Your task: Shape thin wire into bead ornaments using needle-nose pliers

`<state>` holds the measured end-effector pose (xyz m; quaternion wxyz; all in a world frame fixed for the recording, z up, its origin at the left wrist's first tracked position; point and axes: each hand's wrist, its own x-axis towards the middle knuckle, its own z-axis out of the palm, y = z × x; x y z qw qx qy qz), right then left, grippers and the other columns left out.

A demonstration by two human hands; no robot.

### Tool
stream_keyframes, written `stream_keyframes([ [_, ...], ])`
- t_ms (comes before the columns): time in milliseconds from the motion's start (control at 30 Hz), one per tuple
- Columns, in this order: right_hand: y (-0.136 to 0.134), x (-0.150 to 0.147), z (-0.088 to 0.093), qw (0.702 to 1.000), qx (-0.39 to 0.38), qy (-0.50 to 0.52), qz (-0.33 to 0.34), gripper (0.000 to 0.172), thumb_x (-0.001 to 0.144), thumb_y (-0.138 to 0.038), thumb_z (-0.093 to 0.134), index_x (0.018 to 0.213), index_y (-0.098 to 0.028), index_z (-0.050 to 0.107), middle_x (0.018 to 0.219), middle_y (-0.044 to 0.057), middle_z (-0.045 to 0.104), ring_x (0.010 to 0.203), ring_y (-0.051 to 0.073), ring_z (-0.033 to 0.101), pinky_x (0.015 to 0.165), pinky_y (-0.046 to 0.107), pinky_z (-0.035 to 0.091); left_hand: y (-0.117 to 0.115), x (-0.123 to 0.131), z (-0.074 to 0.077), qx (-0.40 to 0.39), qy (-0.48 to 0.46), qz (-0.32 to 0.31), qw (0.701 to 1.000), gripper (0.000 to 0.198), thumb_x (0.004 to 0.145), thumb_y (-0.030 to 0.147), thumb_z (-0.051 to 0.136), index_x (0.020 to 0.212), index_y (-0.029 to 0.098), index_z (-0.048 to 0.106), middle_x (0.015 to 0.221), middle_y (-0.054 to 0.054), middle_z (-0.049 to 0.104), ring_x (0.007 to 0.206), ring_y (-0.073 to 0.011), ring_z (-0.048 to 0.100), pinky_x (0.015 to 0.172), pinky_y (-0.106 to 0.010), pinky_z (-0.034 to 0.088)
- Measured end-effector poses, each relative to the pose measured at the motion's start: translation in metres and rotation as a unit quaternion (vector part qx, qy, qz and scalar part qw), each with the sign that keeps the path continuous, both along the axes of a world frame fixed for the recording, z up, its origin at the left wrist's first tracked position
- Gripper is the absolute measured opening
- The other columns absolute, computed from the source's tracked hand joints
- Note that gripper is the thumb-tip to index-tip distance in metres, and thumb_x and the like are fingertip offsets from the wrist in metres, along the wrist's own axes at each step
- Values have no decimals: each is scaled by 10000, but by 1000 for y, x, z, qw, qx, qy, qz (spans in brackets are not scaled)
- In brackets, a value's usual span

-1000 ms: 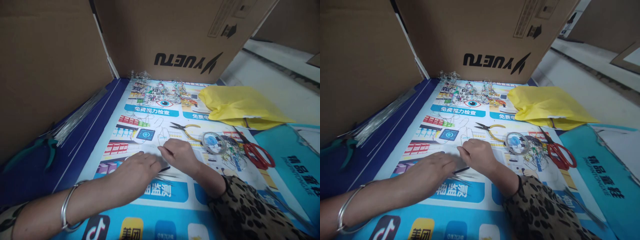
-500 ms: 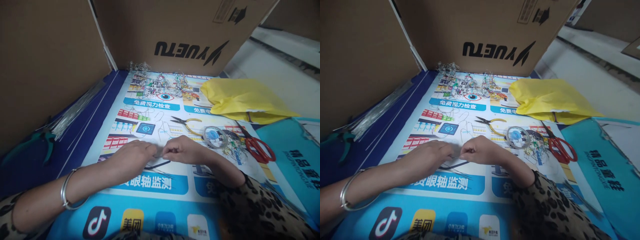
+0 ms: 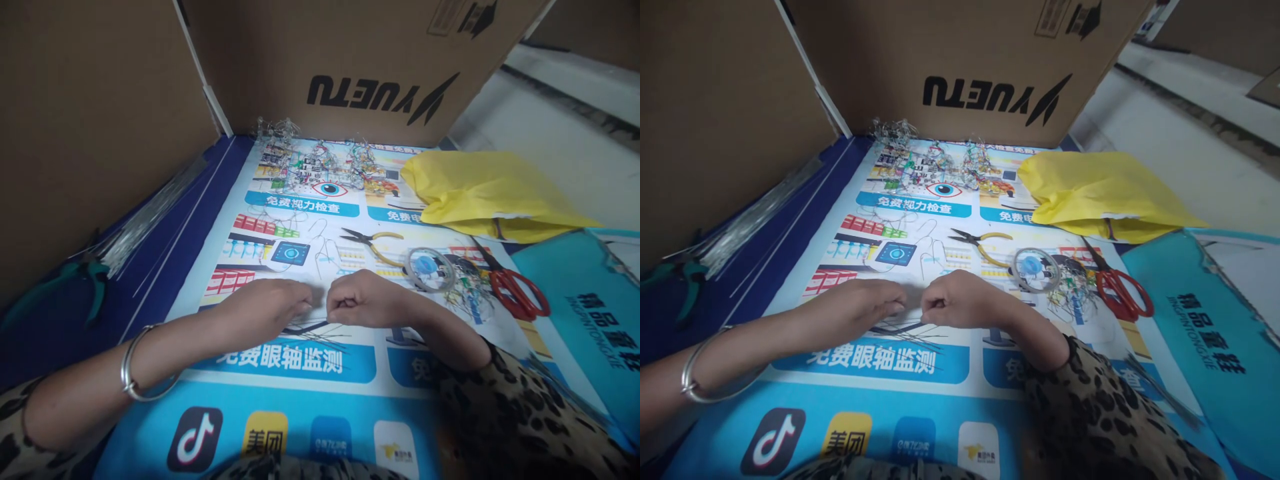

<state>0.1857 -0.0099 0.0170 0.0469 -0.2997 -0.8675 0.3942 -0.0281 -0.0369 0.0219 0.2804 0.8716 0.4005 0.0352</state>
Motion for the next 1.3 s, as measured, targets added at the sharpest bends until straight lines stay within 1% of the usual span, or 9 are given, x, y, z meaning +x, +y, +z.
stream_keyframes([
  [100,1,1,-1,1000,-25,6,-4,99,763,-189,551,750,-161,646,679,-38,590,611,63,512,576,176,335,3,-1,3,-17,1,4,1000,259,902,271,366,821,168,590,791,-30,634,694,-161,553,585,-242,349],
  [200,3,2,-1,999,-40,8,-8,97,761,-188,552,757,-152,642,682,-36,593,612,61,512,577,173,337,4,-2,4,-17,-13,-15,1000,233,897,252,391,876,185,613,837,-16,651,740,-152,569,615,-232,366],
  [333,3,0,1,1000,-30,-2,-9,90,770,-181,546,761,-152,631,701,-32,600,624,60,512,589,175,335,2,-3,0,62,-19,-65,996,230,881,177,403,908,203,630,864,-14,656,778,-145,581,666,-237,383],
  [467,-4,-6,4,994,74,-76,-12,111,796,-179,515,739,-164,609,711,-22,602,657,83,502,592,203,306,-3,-2,-3,186,38,-62,980,182,828,90,464,874,188,610,808,-24,635,747,-171,565,675,-283,388],
  [667,-25,-16,7,942,278,-176,-69,161,852,-203,450,747,-186,571,744,13,588,676,137,496,570,257,275,-7,1,-5,275,82,-63,956,49,806,131,545,787,171,568,758,-22,588,726,-202,529,647,-334,389],
  [767,-32,-20,6,919,337,-195,-68,127,817,-148,482,725,-192,559,723,21,568,661,160,482,561,276,275,-8,3,-7,290,90,-64,951,29,799,140,559,785,165,562,750,-23,576,715,-206,517,635,-344,387],
  [1033,-42,-32,-2,902,385,-183,-66,103,788,-82,500,747,-168,537,731,41,570,690,179,484,580,296,331,-7,5,-10,288,75,-63,953,60,820,170,548,767,159,573,745,-30,569,713,-202,506,622,-341,397],
  [1167,-44,-34,-6,870,460,-163,-69,75,790,-103,496,784,-158,547,743,53,553,710,204,474,575,318,335,-6,3,-11,295,65,-51,952,67,822,170,551,765,147,579,773,-44,566,749,-198,503,658,-335,424],
  [1300,-42,-36,-9,841,513,-152,-82,120,804,-94,459,837,-133,567,745,60,544,704,208,461,564,322,329,-5,3,-9,290,75,-34,954,78,829,142,526,772,134,579,788,-57,562,757,-194,503,673,-328,453],
])
